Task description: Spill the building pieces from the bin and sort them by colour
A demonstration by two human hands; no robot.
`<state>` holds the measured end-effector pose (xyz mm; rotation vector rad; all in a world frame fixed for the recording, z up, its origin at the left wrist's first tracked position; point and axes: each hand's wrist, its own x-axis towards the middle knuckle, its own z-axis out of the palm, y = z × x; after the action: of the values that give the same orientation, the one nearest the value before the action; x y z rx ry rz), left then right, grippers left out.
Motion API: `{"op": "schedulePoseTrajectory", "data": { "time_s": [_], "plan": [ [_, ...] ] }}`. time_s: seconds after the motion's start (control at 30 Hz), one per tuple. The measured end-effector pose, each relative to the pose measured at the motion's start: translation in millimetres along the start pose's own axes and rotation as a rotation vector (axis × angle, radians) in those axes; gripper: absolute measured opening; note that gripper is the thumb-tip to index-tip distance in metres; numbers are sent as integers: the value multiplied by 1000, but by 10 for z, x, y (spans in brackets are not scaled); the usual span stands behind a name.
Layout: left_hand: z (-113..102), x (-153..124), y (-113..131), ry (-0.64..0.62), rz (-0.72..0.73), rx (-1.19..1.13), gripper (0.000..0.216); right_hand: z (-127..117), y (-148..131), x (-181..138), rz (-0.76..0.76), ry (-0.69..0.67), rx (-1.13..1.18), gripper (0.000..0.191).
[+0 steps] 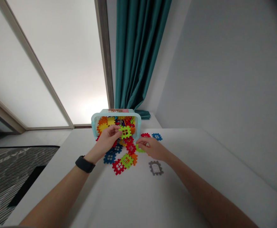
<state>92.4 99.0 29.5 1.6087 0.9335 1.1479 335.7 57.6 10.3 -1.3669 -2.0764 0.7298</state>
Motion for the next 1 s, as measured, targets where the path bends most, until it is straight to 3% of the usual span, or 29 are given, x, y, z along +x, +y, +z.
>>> {"op": "schedulePoseTrajectory", "data": {
  "time_s": [0.13, 0.23, 0.57, 0.83, 1.0],
  "plan": [
    [25, -16, -1, -24, -19, 29, 22, -400, 253, -16, -29, 2, -180, 25],
    [57, -30, -1, -59, -29, 35, 21, -482, 388, -44, -44, -33, -293, 24],
    [129, -44, -57, -79, 4, 102, 20, -23, 352, -9, -201, -33, -454, 27],
    [125, -43, -36, -83, 23, 73, 18, 17, 263, -25, -201, -78, -461, 22],
    [88, -17, -32, -40, 28, 38, 19, 10, 62, -31, -231, -14, -355, 17]
  ]
}}
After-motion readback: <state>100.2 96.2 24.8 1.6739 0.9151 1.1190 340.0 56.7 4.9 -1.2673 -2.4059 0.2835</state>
